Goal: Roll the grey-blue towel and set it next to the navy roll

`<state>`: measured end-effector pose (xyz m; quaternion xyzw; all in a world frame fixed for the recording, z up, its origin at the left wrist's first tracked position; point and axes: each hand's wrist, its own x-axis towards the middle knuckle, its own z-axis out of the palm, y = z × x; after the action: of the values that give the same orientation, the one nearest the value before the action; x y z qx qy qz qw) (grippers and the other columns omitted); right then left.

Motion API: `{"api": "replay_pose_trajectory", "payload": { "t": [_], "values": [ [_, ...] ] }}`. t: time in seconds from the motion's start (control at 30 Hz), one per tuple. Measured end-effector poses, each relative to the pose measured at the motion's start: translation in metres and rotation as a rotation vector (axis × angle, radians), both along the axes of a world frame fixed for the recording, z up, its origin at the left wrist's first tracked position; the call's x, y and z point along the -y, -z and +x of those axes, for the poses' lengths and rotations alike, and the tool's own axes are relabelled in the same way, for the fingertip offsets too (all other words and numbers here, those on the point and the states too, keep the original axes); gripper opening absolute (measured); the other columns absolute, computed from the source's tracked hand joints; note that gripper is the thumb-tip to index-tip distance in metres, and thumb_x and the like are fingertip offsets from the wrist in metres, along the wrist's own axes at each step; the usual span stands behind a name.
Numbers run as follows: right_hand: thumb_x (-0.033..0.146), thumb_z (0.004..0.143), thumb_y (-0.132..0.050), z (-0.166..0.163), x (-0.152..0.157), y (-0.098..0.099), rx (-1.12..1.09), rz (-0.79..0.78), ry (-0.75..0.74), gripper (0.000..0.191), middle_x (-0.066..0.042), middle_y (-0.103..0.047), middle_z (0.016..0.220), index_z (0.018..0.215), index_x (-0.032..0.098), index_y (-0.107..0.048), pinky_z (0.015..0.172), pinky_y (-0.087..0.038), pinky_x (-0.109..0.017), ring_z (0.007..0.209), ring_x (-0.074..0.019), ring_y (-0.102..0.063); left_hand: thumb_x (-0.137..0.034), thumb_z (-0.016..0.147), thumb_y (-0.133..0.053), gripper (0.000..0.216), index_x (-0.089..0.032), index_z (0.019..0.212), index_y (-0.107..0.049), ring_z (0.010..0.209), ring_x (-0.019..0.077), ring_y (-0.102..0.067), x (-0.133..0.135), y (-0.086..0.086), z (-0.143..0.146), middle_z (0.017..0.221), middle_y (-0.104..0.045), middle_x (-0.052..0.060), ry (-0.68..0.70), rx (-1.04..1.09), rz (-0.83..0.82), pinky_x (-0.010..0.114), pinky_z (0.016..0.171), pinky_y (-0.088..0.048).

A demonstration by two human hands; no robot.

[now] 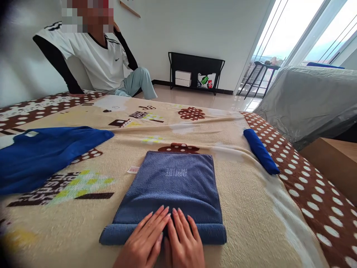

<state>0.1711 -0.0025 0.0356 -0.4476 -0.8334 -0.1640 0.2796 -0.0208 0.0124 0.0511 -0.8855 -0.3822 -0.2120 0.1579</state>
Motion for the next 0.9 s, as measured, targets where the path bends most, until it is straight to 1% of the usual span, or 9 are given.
{"api": "replay_pose_trajectory", "payload": {
  "t": [0.07,0.17,0.27,0.4,0.5,0.57,0.67,0.73,0.9],
  "values": [
    [0.031,0.096,-0.047,0.0,-0.004,-0.002,0.045,-0.038,0.015,0.043,-0.004,-0.058,0.139,0.134,0.016,-0.056,0.097,-0.048,-0.033,0.123,-0.0182,-0.06,-0.028,0.093,-0.047,0.047,-0.013,0.137,-0.054,0.134,0.0159,-0.05,-0.003,0.003,-0.003,0.143,-0.058,0.004,-0.054,-0.035,0.005,0.029,0.113,-0.029],
    [0.042,0.097,-0.048,0.032,-0.002,0.002,0.12,-0.121,0.148,0.056,-0.007,-0.051,0.146,0.144,0.013,-0.045,0.099,-0.049,-0.038,0.129,-0.0222,-0.055,-0.044,0.095,-0.047,0.055,-0.017,0.144,-0.047,0.135,0.0182,-0.049,-0.003,0.012,-0.037,0.146,-0.054,0.003,-0.206,-0.069,-0.015,0.032,0.116,-0.023],
    [0.044,0.099,-0.041,0.076,0.004,0.01,0.168,-0.145,0.252,0.062,-0.008,-0.045,0.15,0.152,0.013,-0.034,0.101,-0.046,-0.042,0.134,-0.024,-0.051,-0.039,0.097,-0.044,0.057,-0.02,0.15,-0.038,0.138,0.0199,-0.046,0.001,0.017,-0.079,0.15,-0.05,0.003,-0.309,-0.084,-0.078,0.035,0.12,-0.014],
    [0.038,0.1,-0.037,0.111,0.014,0.016,0.203,-0.157,0.229,0.061,-0.008,-0.044,0.151,0.155,0.013,-0.027,0.105,-0.04,-0.04,0.136,-0.0231,-0.048,-0.028,0.097,-0.042,0.053,-0.025,0.149,-0.038,0.134,0.0213,-0.05,0.005,0.018,-0.108,0.146,-0.055,0.003,-0.28,-0.035,-0.091,0.042,0.119,-0.01],
    [0.033,0.097,-0.043,0.123,0.023,0.019,0.154,-0.128,0.218,0.06,-0.013,-0.044,0.151,0.153,0.015,-0.031,0.102,-0.039,-0.041,0.135,-0.0263,-0.049,-0.027,0.093,-0.053,0.047,-0.026,0.14,-0.051,0.124,0.0252,-0.057,0.01,0.021,-0.116,0.14,-0.06,0.01,-0.299,0.1,0.033,0.042,0.109,-0.026],
    [0.032,0.094,-0.051,0.131,0.031,0.022,0.097,-0.089,0.238,0.058,-0.015,-0.049,0.147,0.15,0.021,-0.038,0.099,-0.038,-0.043,0.128,-0.0281,-0.055,-0.024,0.087,-0.063,0.04,-0.03,0.127,-0.061,0.111,0.025,-0.063,0.016,0.023,-0.121,0.127,-0.067,0.01,-0.326,0.153,0.112,0.039,0.099,-0.034],
    [0.027,0.092,-0.057,0.144,0.041,0.023,0.077,-0.064,0.173,0.051,-0.009,-0.065,0.129,0.142,0.03,-0.048,0.098,-0.037,-0.04,0.114,-0.023,-0.064,-0.019,0.086,-0.061,0.038,-0.034,0.121,-0.064,0.098,0.0198,-0.066,0.025,0.021,-0.131,0.107,-0.073,0.002,-0.202,0.107,0.019,0.035,0.093,-0.036],
    [0.026,0.093,-0.055,0.15,0.043,0.02,0.116,-0.093,0.091,0.045,-0.005,-0.069,0.121,0.138,0.028,-0.052,0.097,-0.037,-0.036,0.111,-0.0193,-0.066,-0.019,0.087,-0.055,0.041,-0.032,0.126,-0.061,0.1,0.0188,-0.066,0.029,0.017,-0.133,0.109,-0.073,0.001,-0.136,0.106,-0.087,0.034,0.093,-0.036],
    [0.031,0.092,-0.056,0.15,0.035,0.015,0.145,-0.109,0.098,0.039,-0.003,-0.068,0.122,0.13,0.026,-0.058,0.095,-0.038,-0.035,0.114,-0.0194,-0.064,-0.019,0.087,-0.049,0.044,-0.033,0.127,-0.058,0.105,0.0213,-0.065,0.026,0.016,-0.128,0.112,-0.072,0.001,-0.221,0.216,-0.14,0.037,0.094,-0.033]
  ]
}}
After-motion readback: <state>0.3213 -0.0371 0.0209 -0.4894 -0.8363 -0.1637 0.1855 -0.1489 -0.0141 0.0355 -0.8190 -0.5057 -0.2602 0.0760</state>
